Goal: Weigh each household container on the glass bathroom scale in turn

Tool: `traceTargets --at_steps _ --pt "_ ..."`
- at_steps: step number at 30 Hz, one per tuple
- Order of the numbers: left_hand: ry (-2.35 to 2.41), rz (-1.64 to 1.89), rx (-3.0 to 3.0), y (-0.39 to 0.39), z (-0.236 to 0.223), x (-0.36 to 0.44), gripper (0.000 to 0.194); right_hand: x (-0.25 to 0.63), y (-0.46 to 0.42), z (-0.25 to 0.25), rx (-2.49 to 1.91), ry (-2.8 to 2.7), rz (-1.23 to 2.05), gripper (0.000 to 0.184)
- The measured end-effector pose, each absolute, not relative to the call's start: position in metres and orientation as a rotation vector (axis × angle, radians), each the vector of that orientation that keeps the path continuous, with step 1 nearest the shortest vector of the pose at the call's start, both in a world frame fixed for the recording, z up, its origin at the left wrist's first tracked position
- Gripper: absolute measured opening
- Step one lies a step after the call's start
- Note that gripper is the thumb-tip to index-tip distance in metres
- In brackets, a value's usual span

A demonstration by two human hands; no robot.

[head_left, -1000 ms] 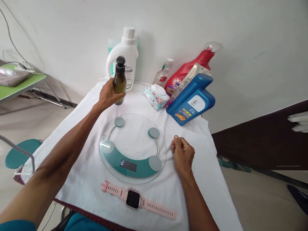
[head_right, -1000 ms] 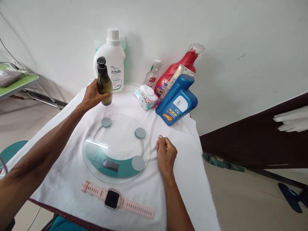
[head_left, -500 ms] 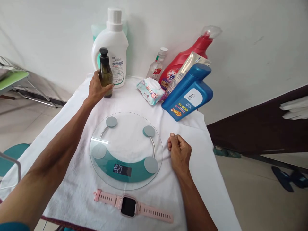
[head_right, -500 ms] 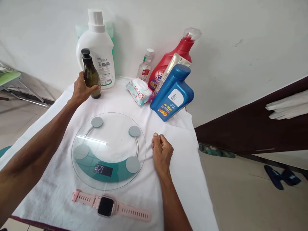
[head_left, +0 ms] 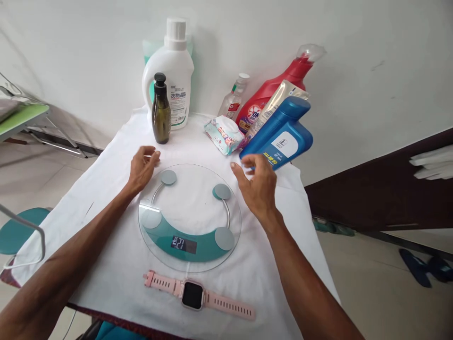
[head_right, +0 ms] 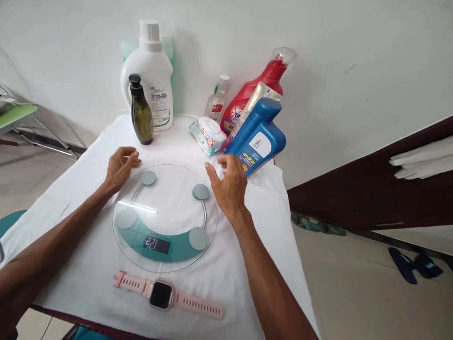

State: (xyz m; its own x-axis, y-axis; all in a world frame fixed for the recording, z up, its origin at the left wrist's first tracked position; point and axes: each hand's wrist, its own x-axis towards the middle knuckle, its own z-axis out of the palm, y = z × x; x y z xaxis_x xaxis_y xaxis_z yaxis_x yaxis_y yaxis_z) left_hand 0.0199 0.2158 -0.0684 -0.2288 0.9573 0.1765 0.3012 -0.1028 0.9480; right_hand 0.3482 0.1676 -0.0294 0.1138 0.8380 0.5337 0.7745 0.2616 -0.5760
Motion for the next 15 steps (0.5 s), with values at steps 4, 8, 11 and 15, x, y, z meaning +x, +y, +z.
traceTargets --at_steps 4,8,11,15 --pt "1.281 1.285 1.337 0.206 -0.073 0.024 0.053 0.332 0.251 -0.022 -1.642 -1.849 -0.099 0.068" --pt "1.218 1.262 1.290 0.208 -0.069 0.019 0.052 0.326 0.319 -0.031 -1.947 -1.793 -0.037 0.088" --pt "1.206 1.240 1.298 0.213 -0.072 0.015 0.049 0.338 0.352 -0.046 -2.059 -1.690 0.114 0.104" --pt "1.198 1.236 1.302 0.222 -0.081 0.015 0.048 0.360 0.373 -0.063 -1.944 -1.640 0.163 0.112"
